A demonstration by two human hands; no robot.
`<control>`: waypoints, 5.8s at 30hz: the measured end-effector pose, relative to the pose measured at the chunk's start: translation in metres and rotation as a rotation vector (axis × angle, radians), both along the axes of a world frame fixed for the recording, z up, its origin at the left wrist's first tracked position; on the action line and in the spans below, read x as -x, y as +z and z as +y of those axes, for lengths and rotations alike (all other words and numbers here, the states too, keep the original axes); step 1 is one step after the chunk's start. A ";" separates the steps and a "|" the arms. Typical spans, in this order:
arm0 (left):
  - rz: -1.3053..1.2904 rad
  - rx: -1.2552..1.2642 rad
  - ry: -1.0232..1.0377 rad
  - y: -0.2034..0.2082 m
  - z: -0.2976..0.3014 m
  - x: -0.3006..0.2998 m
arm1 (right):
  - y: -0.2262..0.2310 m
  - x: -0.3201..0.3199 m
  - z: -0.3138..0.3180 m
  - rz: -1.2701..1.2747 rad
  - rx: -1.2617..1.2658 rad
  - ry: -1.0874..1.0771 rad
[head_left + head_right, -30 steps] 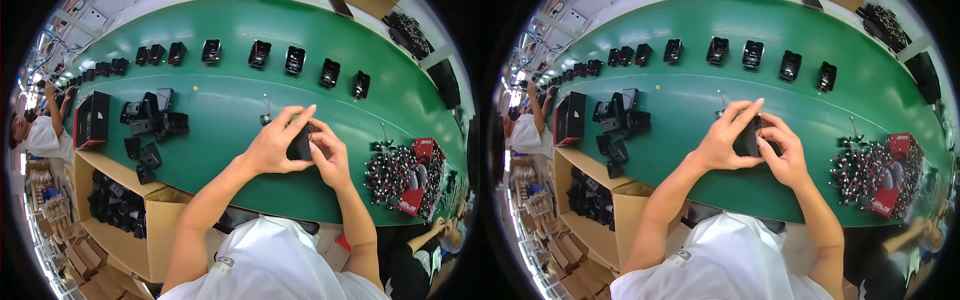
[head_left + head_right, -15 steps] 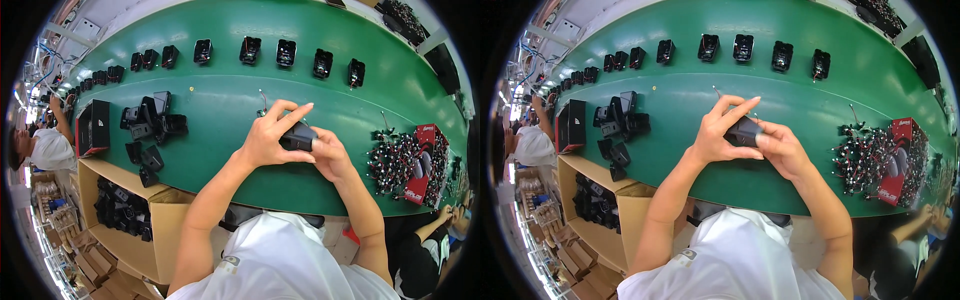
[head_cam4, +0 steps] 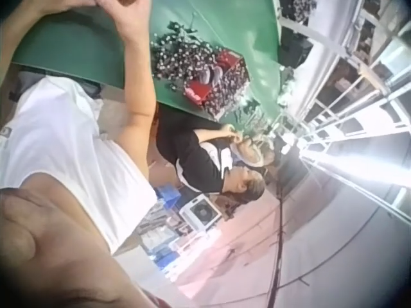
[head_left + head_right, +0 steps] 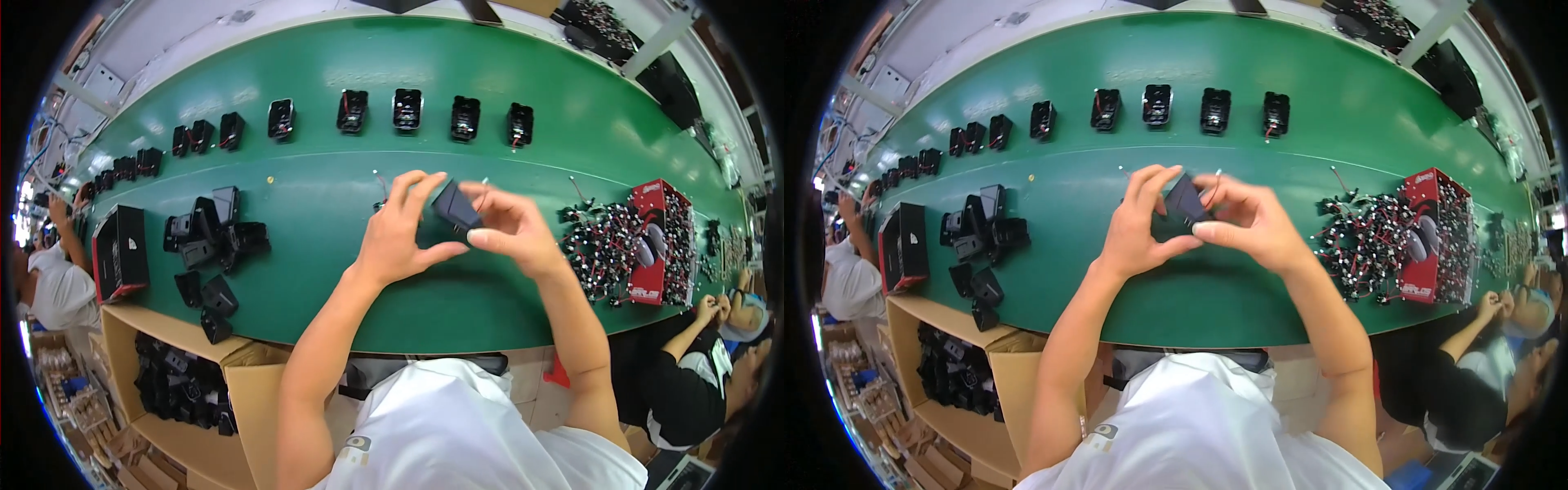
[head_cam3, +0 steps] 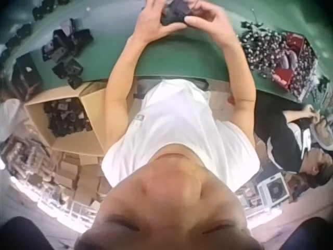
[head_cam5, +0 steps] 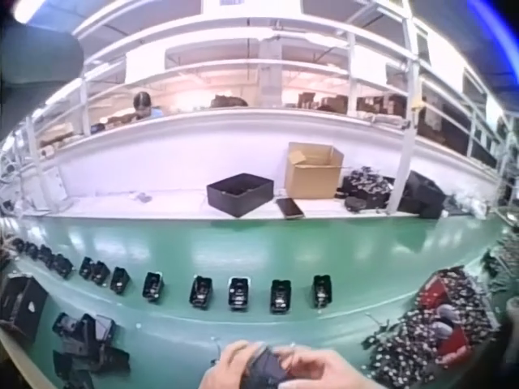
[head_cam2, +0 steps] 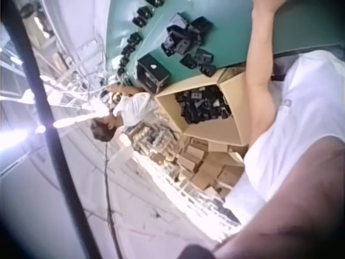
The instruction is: The person assembles small electronic components into plastic housings by hand, connecting wires to the components and enclosing them within the housings.
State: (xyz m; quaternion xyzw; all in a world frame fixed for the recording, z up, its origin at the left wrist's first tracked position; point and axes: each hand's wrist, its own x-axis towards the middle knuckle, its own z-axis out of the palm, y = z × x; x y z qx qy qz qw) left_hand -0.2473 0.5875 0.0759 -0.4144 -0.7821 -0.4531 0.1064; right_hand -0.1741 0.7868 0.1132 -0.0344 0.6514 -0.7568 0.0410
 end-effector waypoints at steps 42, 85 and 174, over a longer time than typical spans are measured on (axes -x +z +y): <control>0.150 0.304 1.053 0.044 -0.188 -0.013 | -0.020 0.043 -0.109 0.557 -1.002 0.152; -1.319 -0.248 -0.496 -0.001 0.011 0.021 | -0.043 0.013 0.005 0.334 -0.324 -0.226; -0.962 -0.372 -0.131 -0.004 0.014 0.000 | -0.030 -0.001 0.005 -0.279 0.405 0.073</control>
